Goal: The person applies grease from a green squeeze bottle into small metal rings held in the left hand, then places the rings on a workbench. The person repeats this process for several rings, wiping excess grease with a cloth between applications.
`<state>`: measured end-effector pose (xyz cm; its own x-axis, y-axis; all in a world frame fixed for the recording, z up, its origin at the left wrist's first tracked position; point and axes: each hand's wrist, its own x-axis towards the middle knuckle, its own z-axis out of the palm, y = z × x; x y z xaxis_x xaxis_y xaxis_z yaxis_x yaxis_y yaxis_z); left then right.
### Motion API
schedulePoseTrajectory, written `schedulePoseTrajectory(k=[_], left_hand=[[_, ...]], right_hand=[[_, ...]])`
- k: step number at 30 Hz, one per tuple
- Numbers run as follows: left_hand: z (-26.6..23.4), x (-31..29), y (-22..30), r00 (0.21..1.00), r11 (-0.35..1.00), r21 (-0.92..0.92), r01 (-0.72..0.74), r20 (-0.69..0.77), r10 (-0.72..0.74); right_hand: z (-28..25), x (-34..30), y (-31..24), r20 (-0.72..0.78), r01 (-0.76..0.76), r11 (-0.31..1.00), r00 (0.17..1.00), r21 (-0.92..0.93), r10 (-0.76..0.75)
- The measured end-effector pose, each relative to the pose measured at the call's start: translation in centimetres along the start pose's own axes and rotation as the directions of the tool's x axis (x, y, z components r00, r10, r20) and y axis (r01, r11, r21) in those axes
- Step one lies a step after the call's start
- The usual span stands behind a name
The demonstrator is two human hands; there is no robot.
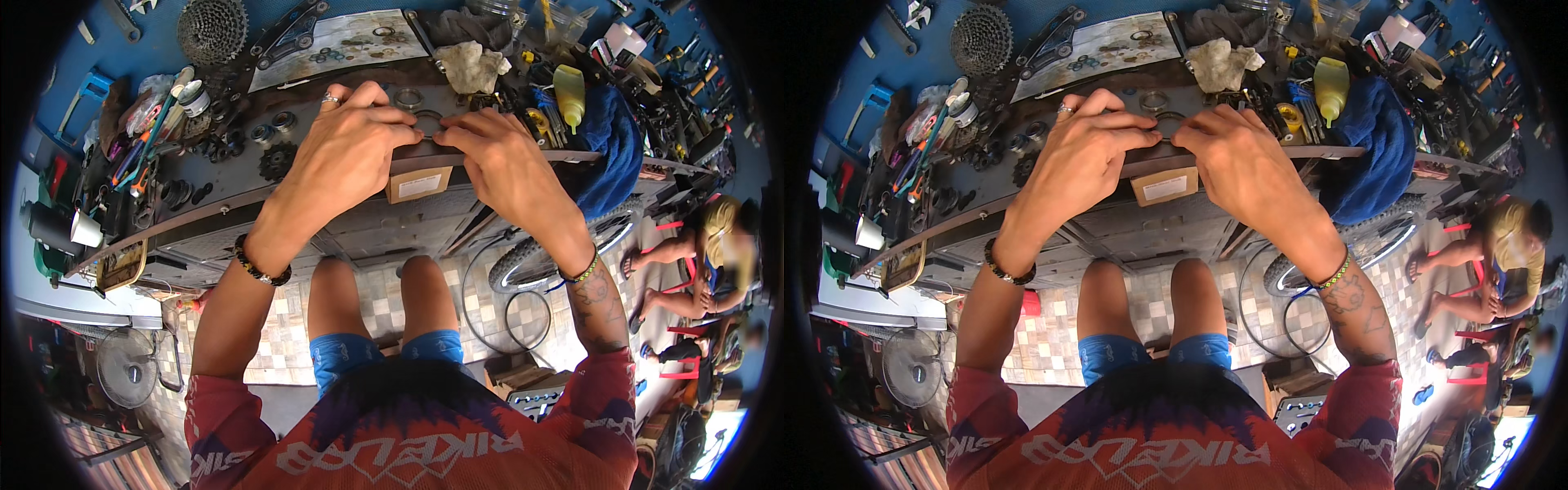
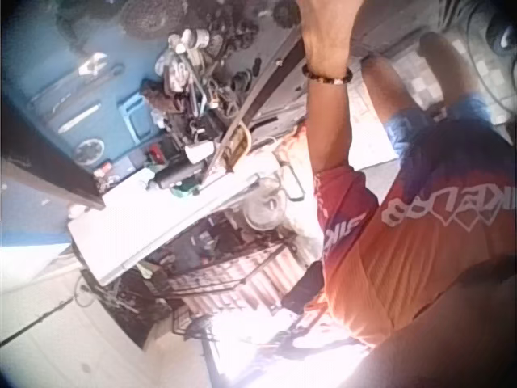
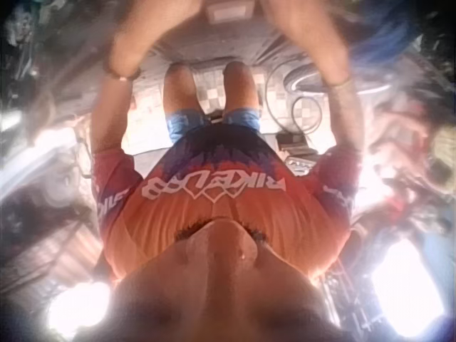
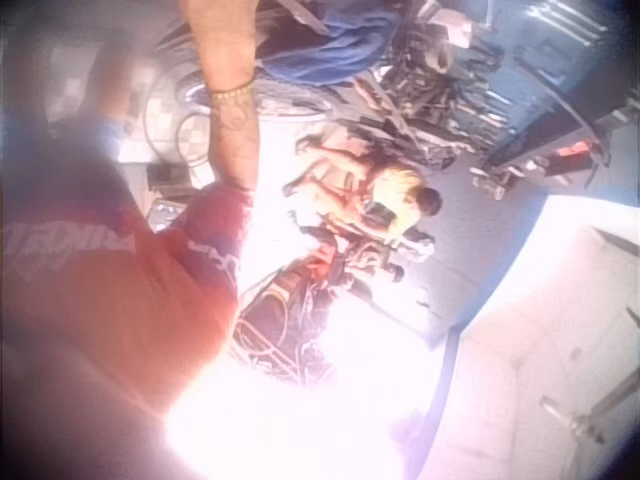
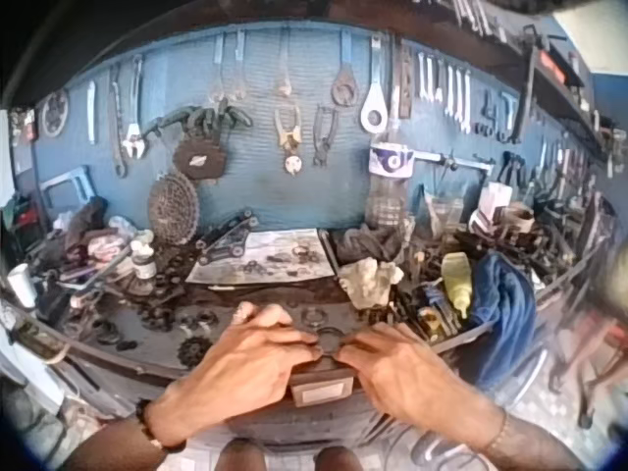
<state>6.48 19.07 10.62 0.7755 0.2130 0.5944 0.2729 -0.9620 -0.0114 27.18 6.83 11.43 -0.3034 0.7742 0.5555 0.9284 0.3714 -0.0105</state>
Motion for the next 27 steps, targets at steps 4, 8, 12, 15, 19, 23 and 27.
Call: schedulePoseTrajectory(k=[4, 8, 12, 15, 19, 23, 27], left_hand=[[-1.3, 0.8, -0.3, 0.991, 1.0, -0.004, -0.008, 0.136, 0.009], [-1.1, 1.6, -0.8, 0.987, 0.998, -0.044, -0.055, 0.15, 0.061], [-0.7, 2.1, -1.7, 0.986, 0.988, -0.12, -0.101, 0.122, 0.116], [-0.5, 2.0, -2.2, 0.983, 0.984, -0.162, -0.071, 0.156, 0.096], [0.7, 1.8, -2.8, 0.999, 0.967, -0.254, 0.007, 0.044, 0.004], [-0.3, 2.0, -3.3, 0.926, 0.98, -0.196, 0.018, -0.366, -0.09], [-2.1, 0.6, -3.1, 0.738, 0.975, -0.113, 0.191, -0.638, -0.218]], right_hand=[[-0.3, 0.1, 0.3, 0.014, 0.003, 0.999, 1.0, 0.039, -0.004], [-0.4, 0.6, 1.3, 0.053, 0.05, 0.994, 0.997, 0.093, -0.056], [-0.5, 0.8, 2.1, 0.108, 0.049, 0.986, 0.992, 0.158, -0.067], [-0.7, 1.2, 2.4, 0.133, 0.073, 0.986, 0.987, 0.148, -0.093], [-1.1, 1.7, 3.3, 0.172, 0.029, 0.983, 0.983, 0.18, -0.061], [-1.1, 3.0, 4.3, 0.211, -0.087, 0.953, 0.977, 0.292, 0.025], [-0.6, 3.6, 4.1, 0.04, -0.198, 0.933, 0.98, 0.299, 0.195]])
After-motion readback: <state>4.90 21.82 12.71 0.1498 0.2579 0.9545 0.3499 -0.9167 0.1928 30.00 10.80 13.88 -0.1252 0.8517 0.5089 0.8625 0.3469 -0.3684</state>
